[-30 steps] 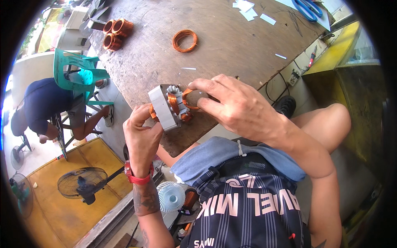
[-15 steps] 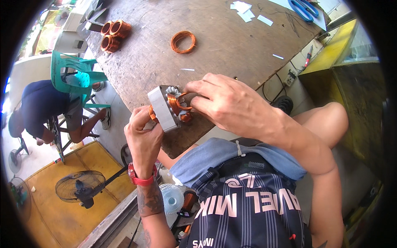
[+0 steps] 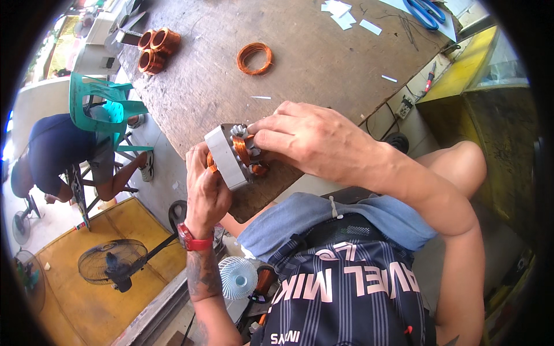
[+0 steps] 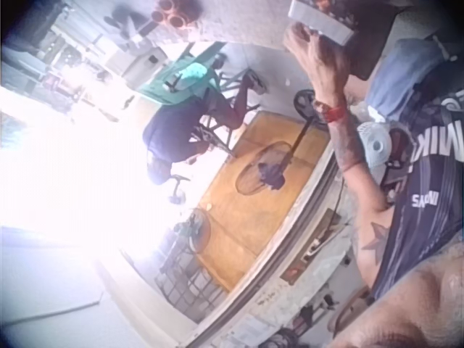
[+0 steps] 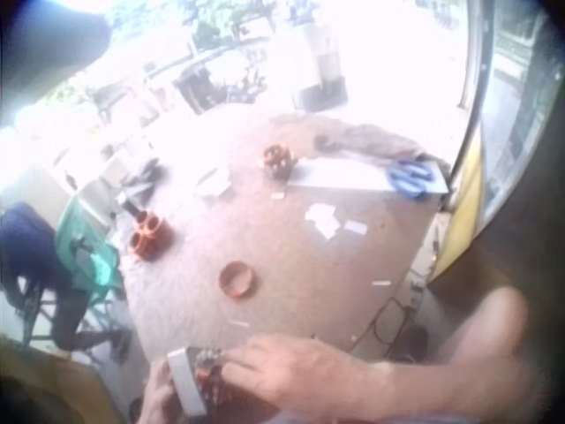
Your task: The person sits on the floor and assembles a small electrical component by inserting copper wire coils into a metal core and securing them with white tape. They repeatedly pick up coils, fit them into slots, and wrap tape around the assembly.
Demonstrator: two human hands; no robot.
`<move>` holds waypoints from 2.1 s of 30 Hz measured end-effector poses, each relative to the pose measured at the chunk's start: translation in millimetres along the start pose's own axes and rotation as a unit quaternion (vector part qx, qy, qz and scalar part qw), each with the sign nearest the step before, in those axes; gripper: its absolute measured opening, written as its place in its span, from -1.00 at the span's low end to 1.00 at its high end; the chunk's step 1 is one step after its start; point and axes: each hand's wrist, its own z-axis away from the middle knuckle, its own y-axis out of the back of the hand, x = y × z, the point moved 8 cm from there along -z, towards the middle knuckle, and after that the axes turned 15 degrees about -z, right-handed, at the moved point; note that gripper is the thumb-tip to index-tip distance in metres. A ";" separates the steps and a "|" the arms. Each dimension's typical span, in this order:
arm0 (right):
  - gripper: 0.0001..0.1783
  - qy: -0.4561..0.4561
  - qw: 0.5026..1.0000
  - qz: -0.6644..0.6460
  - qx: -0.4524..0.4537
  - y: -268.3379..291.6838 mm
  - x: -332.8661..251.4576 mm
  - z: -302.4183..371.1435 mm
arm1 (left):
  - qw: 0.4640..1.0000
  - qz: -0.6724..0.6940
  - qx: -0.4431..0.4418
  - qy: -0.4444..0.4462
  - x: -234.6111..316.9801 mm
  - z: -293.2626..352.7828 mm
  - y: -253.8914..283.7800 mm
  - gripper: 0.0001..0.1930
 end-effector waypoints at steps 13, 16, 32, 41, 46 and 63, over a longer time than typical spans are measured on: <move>-0.78 0.014 0.997 -0.036 0.064 -2.8 7.2 10.1 | 0.996 -0.058 0.036 -0.054 9.6 -4.3 2.4 -0.59; -0.78 -0.022 0.995 -0.055 0.078 -6.4 9.0 6.7 | 0.997 -0.058 0.048 -0.024 10.3 -1.2 7.3 -0.58; -0.79 0.004 0.999 0.038 0.036 -12.3 0.1 5.0 | 0.994 0.013 0.058 0.088 4.3 17.1 -3.1 -0.61; -0.64 0.080 0.980 0.183 -0.003 -7.8 -11.9 26.8 | 0.994 -0.108 -0.011 0.006 16.3 26.9 5.9 -0.67; -0.74 -0.071 0.985 -0.102 0.121 19.0 12.2 19.0 | 0.973 0.119 0.085 0.177 -2.4 29.4 4.2 -0.64; -0.84 0.048 0.992 0.057 0.103 -6.4 -2.8 -8.0 | 0.978 -0.005 0.151 0.146 6.6 14.6 15.1 -0.67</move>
